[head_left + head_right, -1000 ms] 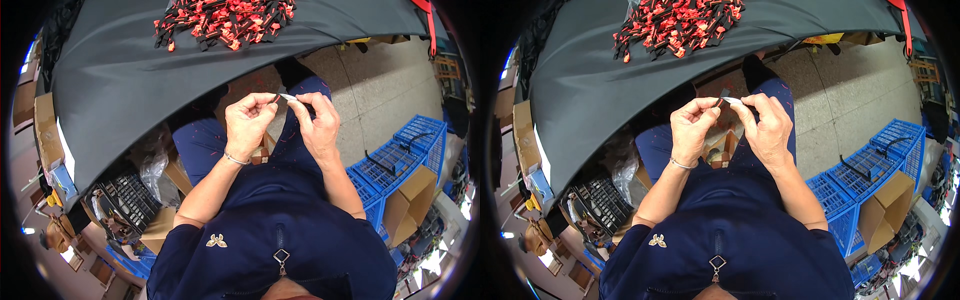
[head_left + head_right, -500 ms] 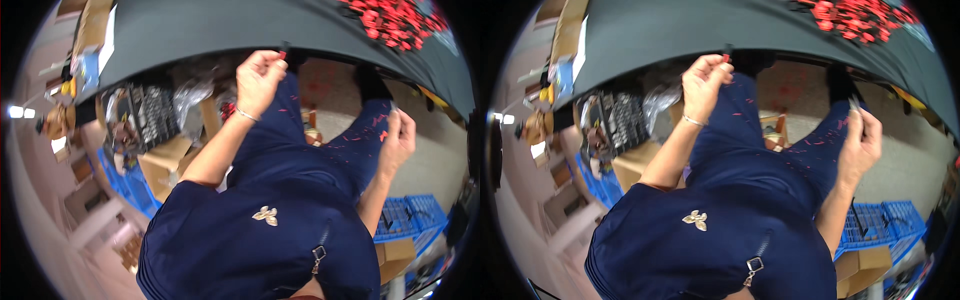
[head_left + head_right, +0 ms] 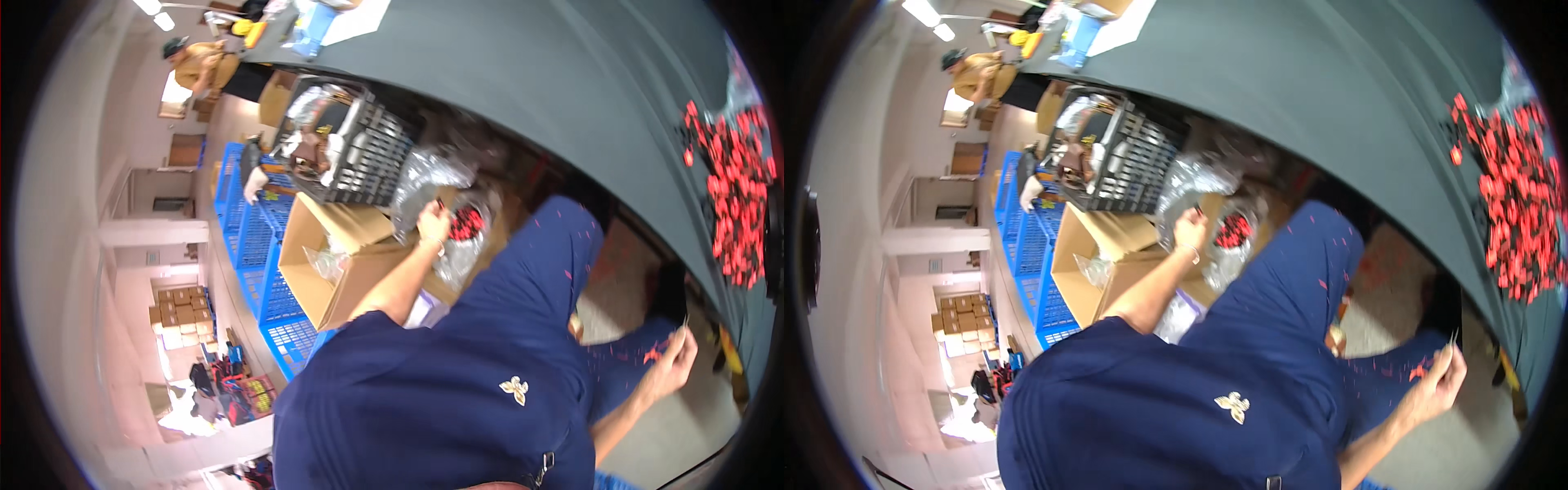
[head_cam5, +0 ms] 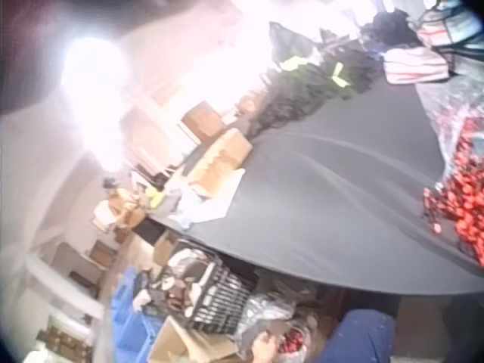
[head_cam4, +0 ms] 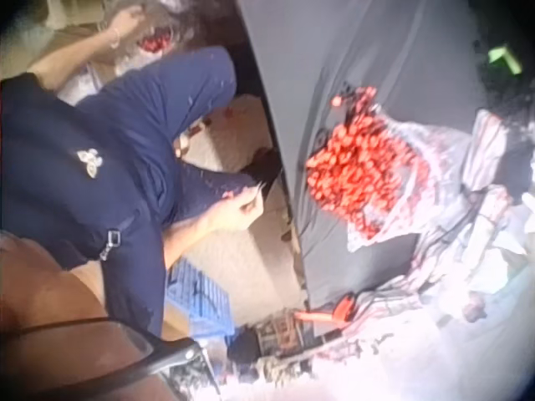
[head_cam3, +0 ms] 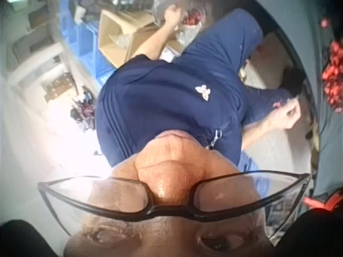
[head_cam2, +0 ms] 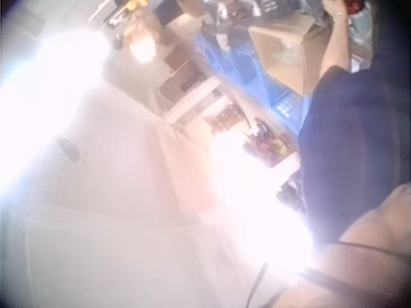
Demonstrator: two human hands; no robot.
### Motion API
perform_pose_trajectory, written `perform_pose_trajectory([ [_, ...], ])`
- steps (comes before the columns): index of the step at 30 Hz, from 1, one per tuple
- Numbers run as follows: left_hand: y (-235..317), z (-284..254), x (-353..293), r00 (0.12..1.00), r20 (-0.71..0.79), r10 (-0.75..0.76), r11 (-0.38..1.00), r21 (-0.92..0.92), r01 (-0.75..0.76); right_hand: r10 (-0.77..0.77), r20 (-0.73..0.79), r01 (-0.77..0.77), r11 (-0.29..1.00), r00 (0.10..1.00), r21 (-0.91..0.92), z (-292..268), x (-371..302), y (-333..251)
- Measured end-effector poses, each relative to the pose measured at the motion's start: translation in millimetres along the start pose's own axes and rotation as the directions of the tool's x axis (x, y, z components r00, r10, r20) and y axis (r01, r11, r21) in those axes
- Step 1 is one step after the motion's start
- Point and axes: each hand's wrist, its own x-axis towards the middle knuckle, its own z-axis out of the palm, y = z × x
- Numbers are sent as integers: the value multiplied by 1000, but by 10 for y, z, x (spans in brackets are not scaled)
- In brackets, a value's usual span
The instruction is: Trimming excess material from small red and black plastic or fabric components using a pair of nippers.
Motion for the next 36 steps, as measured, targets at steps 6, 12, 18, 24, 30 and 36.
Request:
perform_pose_trajectory([
  [6,750,-119,-176,994,-111,19,996,-90,-29,-101,14,100,993,995,60,25,43,64],
  [12,2543,-92,-709,768,-125,628,634,-491,-598,-84,-20,85,995,996,59,7,57,92],
  [18,3876,376,-1352,49,-244,969,-72,-462,-884,-98,-13,99,995,995,19,13,65,7],
  [24,4204,1198,-1618,-6,16,1000,-2,-252,-968,-79,-30,77,995,996,-57,-53,29,-59],
  [30,4285,1461,-1603,-23,121,992,13,-286,-958,-56,0,56,995,998,-82,-7,-19,-74],
  [36,4359,1402,-1556,-78,230,970,-34,-189,-981,-99,18,101,992,995,-75,60,3,-149],
])
